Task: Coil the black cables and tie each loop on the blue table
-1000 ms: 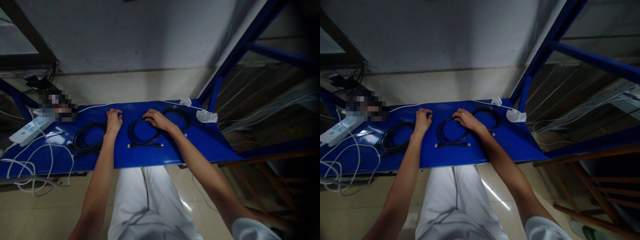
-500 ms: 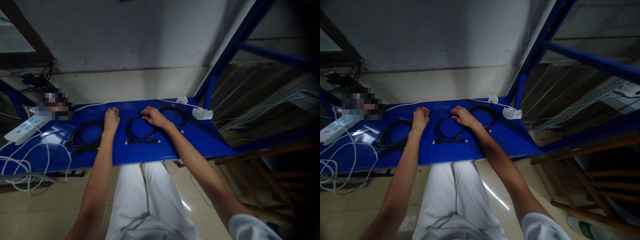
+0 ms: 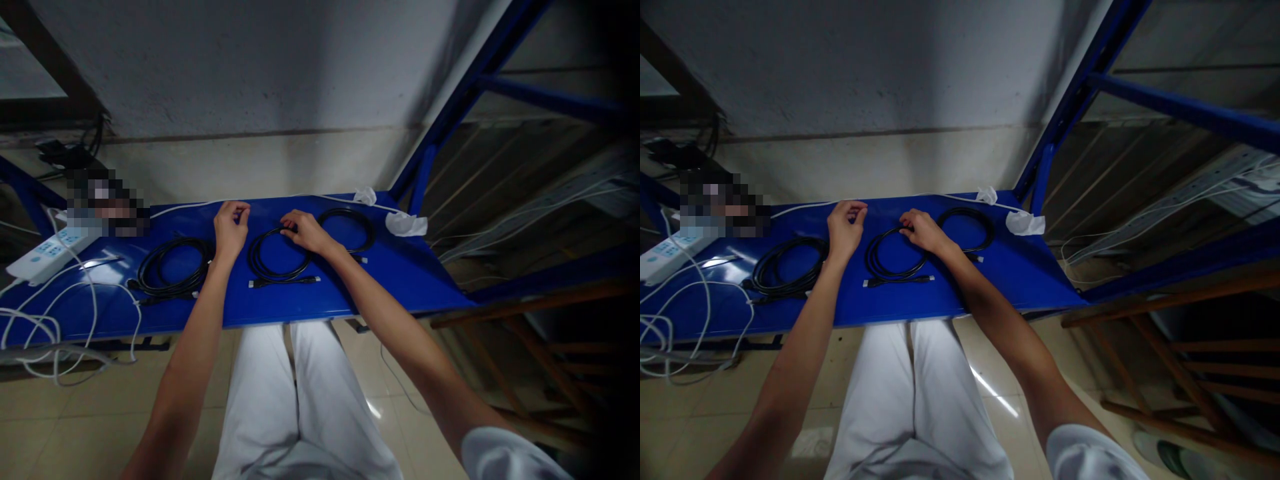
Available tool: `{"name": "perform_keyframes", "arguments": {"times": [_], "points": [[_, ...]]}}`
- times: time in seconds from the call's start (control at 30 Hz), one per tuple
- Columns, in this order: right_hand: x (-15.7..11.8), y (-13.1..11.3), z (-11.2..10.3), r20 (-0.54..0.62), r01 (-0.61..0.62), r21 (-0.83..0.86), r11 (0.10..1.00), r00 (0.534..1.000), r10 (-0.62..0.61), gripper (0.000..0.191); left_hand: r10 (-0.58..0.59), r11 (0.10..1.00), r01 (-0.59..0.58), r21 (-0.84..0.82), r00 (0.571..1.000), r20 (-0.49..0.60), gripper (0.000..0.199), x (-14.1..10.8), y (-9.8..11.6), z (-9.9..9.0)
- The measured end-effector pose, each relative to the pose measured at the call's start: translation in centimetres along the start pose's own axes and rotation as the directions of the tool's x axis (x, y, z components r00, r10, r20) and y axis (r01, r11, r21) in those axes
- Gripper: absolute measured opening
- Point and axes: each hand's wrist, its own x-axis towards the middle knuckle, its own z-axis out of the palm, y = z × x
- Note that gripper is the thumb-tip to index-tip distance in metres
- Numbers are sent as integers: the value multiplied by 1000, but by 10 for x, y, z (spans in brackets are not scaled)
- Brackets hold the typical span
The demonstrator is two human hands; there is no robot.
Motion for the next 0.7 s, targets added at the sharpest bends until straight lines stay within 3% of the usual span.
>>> {"name": "perform_keyframes", "arguments": {"times": [0.2,0.3,0.5,0.7], "points": [[0,-10,4,-35,-92,114,989,995,96,34,-38,950,82,-301,988,148,11,-9,15,25],[0,-18,9,-44,-85,259,962,994,100,45,-77,896,164,-413,973,218,15,-12,17,30],[4,-27,17,18,-88,639,764,995,100,43,-155,801,314,-510,931,330,26,-14,22,30],[4,-29,13,25,-163,751,640,975,219,35,-242,696,431,-575,894,378,27,-15,32,27]]}}
